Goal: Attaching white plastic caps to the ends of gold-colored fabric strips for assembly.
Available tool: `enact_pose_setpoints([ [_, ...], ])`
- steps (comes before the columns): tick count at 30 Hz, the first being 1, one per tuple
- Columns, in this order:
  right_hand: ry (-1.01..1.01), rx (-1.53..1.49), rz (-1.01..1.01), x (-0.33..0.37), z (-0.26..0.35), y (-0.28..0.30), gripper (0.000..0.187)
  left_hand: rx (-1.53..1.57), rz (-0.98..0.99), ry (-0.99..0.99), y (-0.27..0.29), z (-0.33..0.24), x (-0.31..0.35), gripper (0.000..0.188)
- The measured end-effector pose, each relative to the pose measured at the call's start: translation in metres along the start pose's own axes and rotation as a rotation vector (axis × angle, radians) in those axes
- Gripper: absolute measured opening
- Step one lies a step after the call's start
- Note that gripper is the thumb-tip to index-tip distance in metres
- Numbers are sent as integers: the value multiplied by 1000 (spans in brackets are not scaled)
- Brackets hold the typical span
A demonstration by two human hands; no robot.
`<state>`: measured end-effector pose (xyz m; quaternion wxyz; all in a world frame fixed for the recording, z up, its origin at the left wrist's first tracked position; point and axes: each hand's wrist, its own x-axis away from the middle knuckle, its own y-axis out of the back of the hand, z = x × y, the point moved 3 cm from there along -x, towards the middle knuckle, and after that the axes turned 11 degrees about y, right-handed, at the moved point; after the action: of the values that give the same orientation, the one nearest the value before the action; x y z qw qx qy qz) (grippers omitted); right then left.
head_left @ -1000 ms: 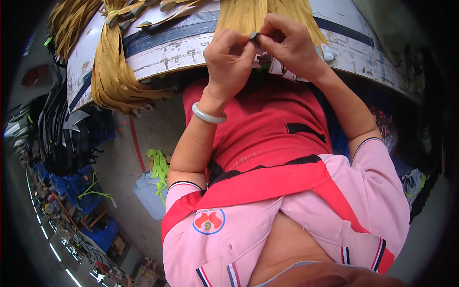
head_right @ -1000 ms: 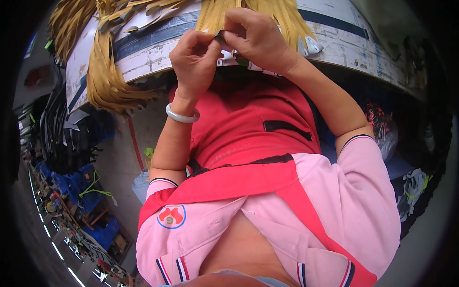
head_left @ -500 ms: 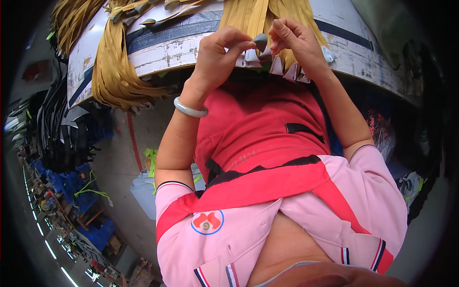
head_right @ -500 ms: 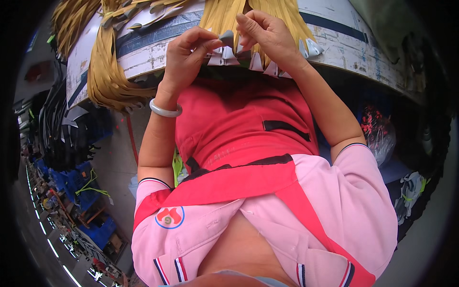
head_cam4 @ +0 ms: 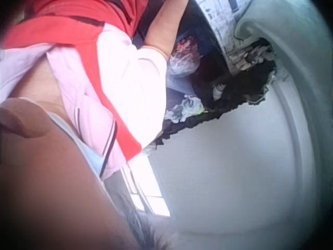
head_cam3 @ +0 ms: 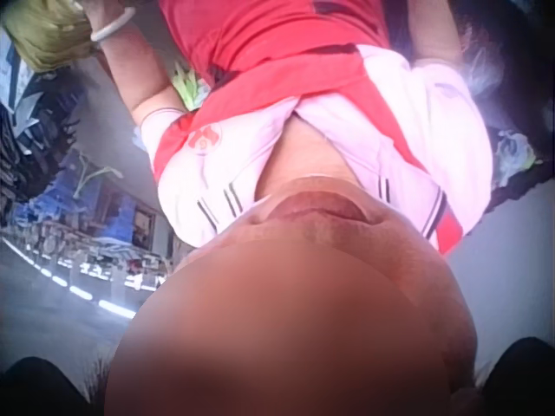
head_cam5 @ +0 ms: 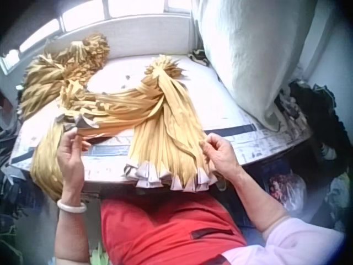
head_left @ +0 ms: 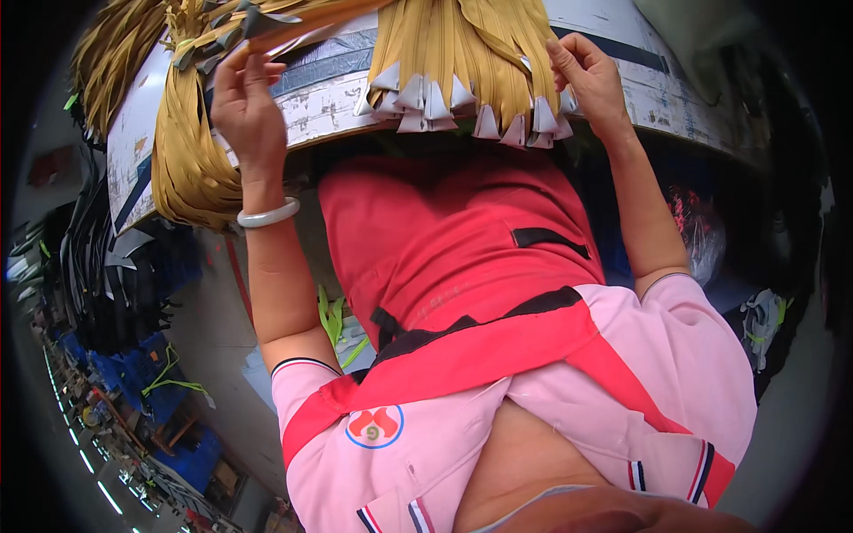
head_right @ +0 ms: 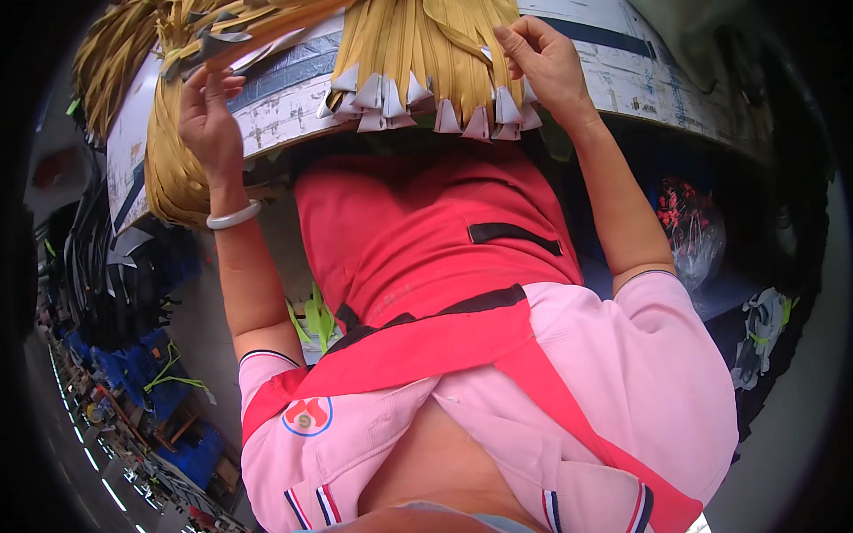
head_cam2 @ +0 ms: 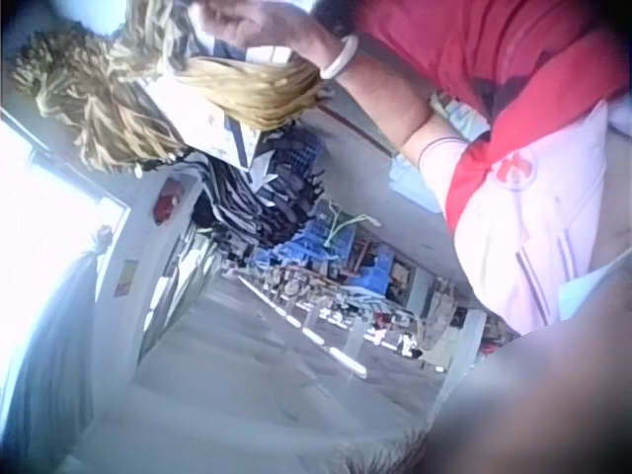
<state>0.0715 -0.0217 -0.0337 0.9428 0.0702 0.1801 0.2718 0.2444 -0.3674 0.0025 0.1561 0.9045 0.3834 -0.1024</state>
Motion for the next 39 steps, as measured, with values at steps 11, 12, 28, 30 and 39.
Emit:
enact_pose_setpoints([
  [11, 380, 882, 341, -38, -30, -22, 33, -188, 293, -18, -50, 13, 55, 9],
  [12, 249, 805, 448, -44, -35, -29, 31, -150, 331, -19, -63, 9, 62, 9],
  [28, -402, -600, 51, -24, -34, -93, 15, 276, 299, -60, -135, -7, 93, 16],
  [30, -355, -593, 24, -22, -51, -72, 14, 312, 290, -178, -152, -9, 95, 15],
  [39, 305, 71, 266, -34, 9, -73, 20, 400, 359, 101, -126, -7, 62, 10],
])
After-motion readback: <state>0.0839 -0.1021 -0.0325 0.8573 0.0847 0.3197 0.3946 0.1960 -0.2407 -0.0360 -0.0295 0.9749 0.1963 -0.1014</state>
